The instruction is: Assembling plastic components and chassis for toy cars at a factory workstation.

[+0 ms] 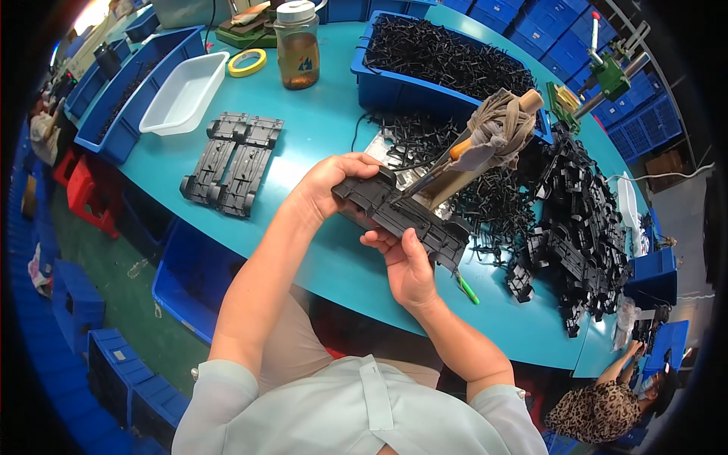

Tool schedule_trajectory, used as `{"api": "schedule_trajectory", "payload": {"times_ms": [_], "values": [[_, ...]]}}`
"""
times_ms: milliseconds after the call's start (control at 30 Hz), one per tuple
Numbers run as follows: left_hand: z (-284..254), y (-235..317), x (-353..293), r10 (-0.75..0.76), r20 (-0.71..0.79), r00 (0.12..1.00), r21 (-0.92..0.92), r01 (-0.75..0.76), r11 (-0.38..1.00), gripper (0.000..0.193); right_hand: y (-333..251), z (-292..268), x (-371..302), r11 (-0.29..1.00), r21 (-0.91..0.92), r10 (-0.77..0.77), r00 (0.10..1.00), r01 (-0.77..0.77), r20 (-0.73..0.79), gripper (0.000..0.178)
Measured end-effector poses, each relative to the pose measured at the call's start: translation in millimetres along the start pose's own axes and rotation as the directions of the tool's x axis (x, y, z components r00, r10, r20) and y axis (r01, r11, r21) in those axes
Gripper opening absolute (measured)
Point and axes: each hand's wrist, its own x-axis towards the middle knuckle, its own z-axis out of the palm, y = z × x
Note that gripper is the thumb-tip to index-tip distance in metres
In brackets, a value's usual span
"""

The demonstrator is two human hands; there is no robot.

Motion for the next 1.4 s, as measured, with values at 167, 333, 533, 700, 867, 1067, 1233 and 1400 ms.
{"api": "schedule_trajectory", "payload": {"times_ms": [167, 333, 533, 700, 867, 1067, 1233, 1400], "values": [[1, 1, 2, -0.001, -0.004, 1.0, -0.014, 0.001, 1.0, 0.024, 2, -2, 1, 1.0, -0.014, 0.005, 1.0, -0.005, -0.006, 0.045], [-3, 3, 7, -0.026, 0.022, 0.999, -0.01, 0.026, 1.0, 0.023, 2, -2, 1, 0.999, -0.03, 0.01, 1.0, -0.01, -0.015, 0.044], [-8, 1, 13, -0.02, 0.052, 0.998, -0.014, 0.021, 1.0, 0.021, 0, 1, 1, 0.999, 0.021, 0.038, 0.999, -0.038, -0.027, 0.042], [-8, 1, 13, -0.043, 0.073, 0.996, -0.031, 0.045, 0.999, 0.021, -1, 0, 0, 0.999, 0.024, 0.042, 0.999, -0.041, -0.03, 0.04], [-7, -1, 13, -0.031, 0.058, 0.998, -0.034, 0.033, 0.999, 0.022, 2, -4, 1, 0.999, -0.035, 0.012, 1.0, -0.013, -0.022, 0.041], [-7, -1, 12, -0.046, 0.065, 0.997, -0.032, 0.049, 0.998, 0.023, 1, -2, 1, 0.999, -0.034, 0.005, 1.0, -0.006, -0.018, 0.039], [-9, 2, 14, -0.051, 0.056, 0.997, -0.023, 0.053, 0.998, 0.022, 4, -4, 2, 0.999, 0.029, 0.023, 0.999, -0.022, -0.039, 0.035], [-10, -1, 19, -0.053, 0.083, 0.995, -0.041, 0.056, 0.998, 0.021, 4, -6, 2, 1.0, 0.023, 0.016, 0.999, -0.016, -0.036, 0.035]]}}
